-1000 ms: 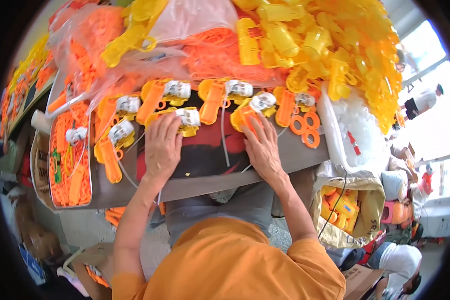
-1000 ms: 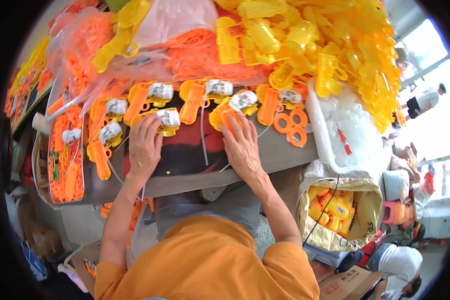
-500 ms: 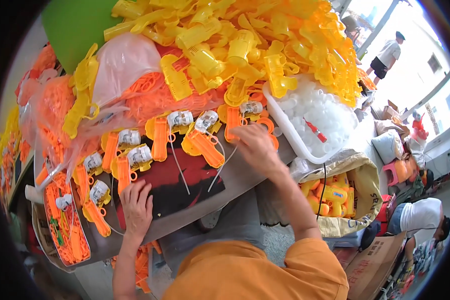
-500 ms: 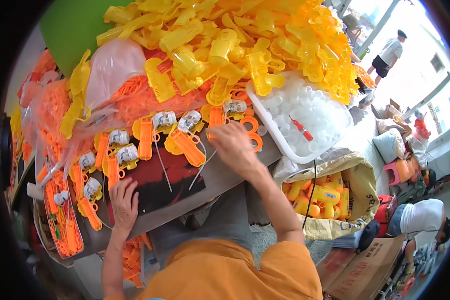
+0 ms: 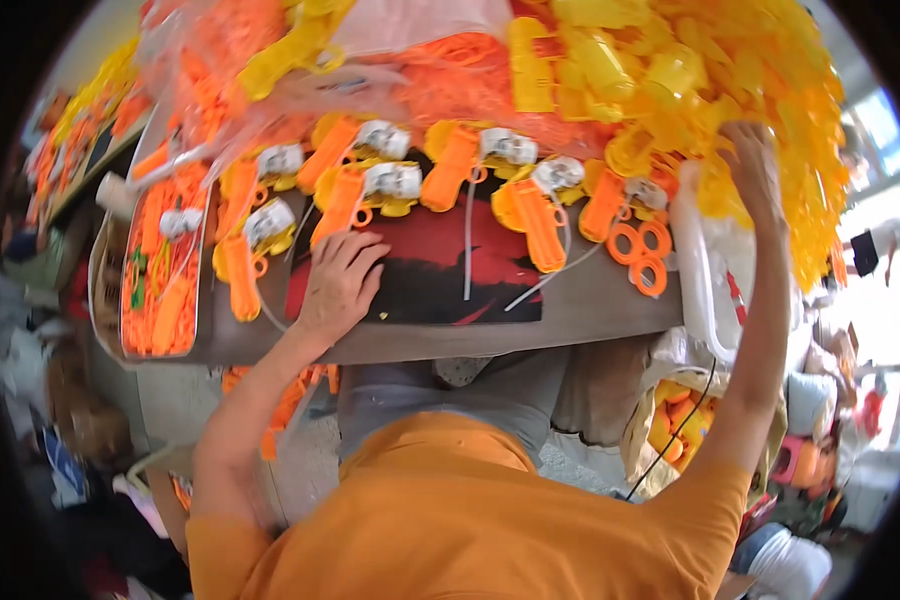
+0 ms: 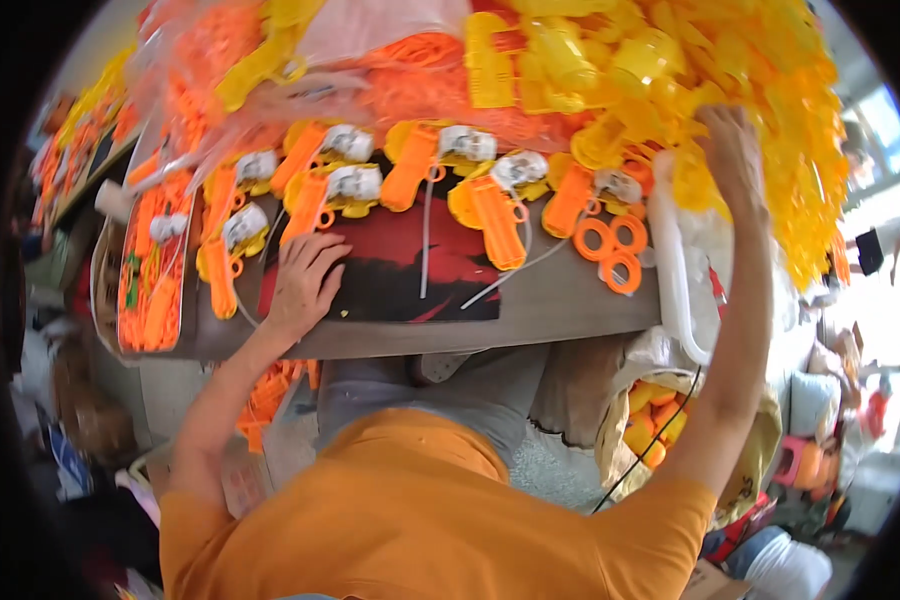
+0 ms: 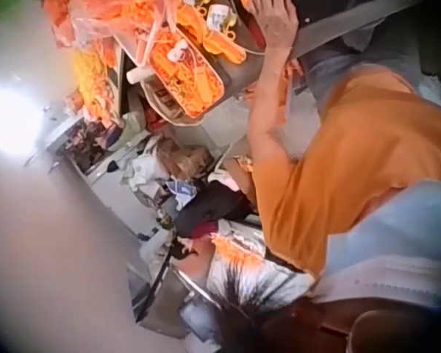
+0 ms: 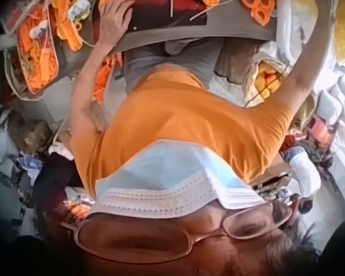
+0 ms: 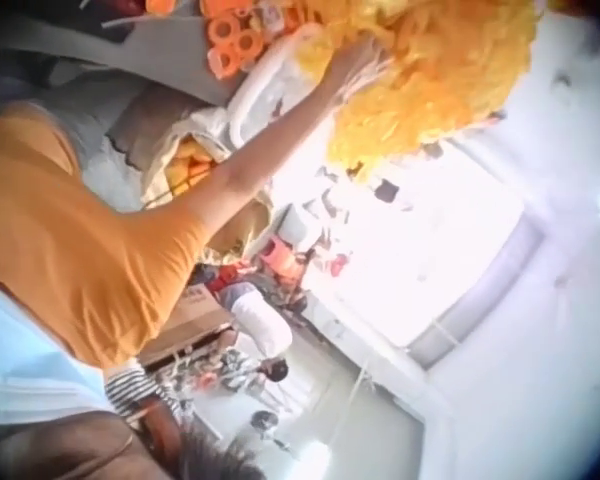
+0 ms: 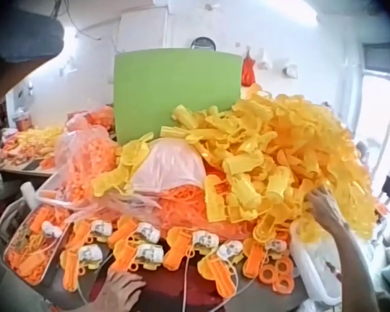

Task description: Assembling orange toy pistols by attaching plastic components and winding string at a factory workbench.

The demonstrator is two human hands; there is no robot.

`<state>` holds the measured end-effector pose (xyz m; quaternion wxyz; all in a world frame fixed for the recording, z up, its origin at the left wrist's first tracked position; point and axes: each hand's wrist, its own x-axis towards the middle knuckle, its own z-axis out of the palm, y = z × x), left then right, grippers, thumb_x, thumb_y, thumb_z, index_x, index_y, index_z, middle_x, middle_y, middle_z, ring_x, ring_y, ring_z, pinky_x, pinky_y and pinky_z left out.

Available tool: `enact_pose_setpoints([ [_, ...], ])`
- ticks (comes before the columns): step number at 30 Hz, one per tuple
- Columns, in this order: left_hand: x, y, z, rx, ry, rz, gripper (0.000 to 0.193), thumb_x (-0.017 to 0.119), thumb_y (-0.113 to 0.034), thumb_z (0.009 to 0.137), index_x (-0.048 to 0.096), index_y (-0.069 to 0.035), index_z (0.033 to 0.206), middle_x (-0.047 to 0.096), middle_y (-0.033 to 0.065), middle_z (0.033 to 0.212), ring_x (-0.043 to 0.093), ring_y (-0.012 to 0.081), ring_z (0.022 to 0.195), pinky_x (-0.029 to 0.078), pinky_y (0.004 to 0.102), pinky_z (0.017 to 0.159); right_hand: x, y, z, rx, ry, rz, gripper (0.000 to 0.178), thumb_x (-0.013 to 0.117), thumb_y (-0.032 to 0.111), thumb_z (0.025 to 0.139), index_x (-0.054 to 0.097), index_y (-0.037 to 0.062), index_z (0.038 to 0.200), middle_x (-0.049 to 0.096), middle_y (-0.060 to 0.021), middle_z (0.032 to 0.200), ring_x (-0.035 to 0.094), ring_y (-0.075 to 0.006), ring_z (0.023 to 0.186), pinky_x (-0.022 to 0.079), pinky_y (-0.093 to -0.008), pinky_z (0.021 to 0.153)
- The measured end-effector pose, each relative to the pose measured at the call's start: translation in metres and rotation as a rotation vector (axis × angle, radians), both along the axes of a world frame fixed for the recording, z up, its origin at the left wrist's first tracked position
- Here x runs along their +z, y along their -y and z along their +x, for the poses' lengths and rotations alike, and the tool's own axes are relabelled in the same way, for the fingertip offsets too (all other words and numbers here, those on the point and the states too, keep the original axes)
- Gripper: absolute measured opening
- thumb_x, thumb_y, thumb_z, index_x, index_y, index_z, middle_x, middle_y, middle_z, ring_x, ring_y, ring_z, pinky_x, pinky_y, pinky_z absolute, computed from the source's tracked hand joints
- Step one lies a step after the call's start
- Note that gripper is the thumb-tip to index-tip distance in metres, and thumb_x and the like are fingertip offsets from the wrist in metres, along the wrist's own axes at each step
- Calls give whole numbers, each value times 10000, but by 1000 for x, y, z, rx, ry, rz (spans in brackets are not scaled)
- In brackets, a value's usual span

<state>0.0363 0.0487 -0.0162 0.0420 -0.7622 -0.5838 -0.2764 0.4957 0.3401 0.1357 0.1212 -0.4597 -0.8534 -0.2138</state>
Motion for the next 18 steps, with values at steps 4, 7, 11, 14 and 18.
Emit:
enact_pose_setpoints([
  [4,-2,2,-1,4,28,19,249,655,-75,809,630,-53,1057,589,77,1111,534,273,1095,383,415,976,5,10,11,-32,-81,-176,392,672,31,807,549,38,1180,543,-129,1189,542,-341,1090,448,-400,918],
  [7,-5,0,-3,-39,45,38,245,657,-80,812,632,-57,1055,588,71,1104,533,261,1100,382,409,977,19,29,31,-159,-60,-124,290,609,81,865,533,41,1142,542,-131,1163,569,-344,1082,453,-404,911],
  [11,-6,8,-7,-40,87,31,258,660,-83,810,630,-58,1065,588,65,1096,528,252,1108,375,405,991,41,58,25,-318,-144,-39,189,502,159,951,519,63,1113,606,-133,1107,591,-318,1078,460,-396,919],
  [14,-2,18,-8,31,-70,-7,306,639,-84,800,635,-66,1106,595,60,1139,522,228,1154,318,421,1083,41,95,24,-326,-463,168,283,531,299,961,524,99,1162,614,-82,1125,610,-260,1051,474,-318,860],
  [18,0,44,-13,131,-141,-10,312,583,-46,802,654,-70,1105,623,41,1161,537,179,1202,270,442,1139,-13,145,-72,49,-1033,-92,273,622,143,916,545,32,1154,594,-77,1090,598,-162,967,494,-253,765],
])
